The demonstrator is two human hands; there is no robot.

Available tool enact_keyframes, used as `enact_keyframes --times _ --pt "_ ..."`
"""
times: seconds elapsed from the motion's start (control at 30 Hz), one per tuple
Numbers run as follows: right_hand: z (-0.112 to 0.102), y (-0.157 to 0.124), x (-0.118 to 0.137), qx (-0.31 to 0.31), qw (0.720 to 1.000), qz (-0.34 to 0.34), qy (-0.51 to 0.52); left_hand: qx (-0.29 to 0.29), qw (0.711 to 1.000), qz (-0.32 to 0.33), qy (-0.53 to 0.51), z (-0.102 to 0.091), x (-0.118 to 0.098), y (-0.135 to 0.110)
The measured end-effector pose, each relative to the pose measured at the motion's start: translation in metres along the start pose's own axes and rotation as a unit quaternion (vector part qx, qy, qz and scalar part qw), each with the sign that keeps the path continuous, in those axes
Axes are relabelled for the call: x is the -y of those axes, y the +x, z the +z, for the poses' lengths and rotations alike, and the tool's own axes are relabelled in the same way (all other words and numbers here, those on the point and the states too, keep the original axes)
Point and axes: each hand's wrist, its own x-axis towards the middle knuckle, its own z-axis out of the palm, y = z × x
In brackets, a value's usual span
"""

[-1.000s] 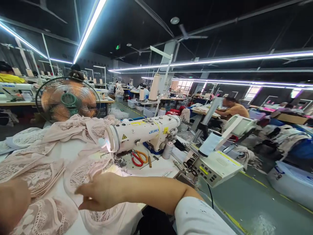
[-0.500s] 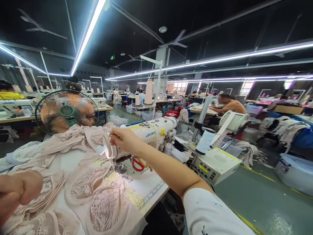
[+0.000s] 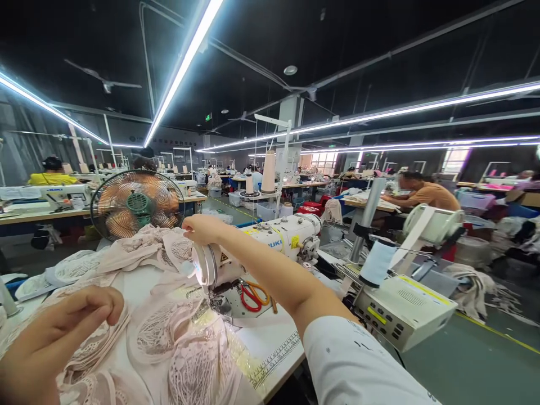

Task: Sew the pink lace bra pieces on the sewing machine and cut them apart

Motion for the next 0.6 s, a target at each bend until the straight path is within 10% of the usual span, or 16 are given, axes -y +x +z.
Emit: enact_keyframes --times 0.27,0.6 --pt "0.021 0.048 0.024 0.236 0.959 -0.076 -0.14 0.172 0.984 0.025 -0.043 0.071 -0.014 0.013" --pt "0.046 0.062 0.028 0.307 0.929 -0.077 -0.191 0.279 0.958 -0.054 0.043 0.133 0.011 0.024"
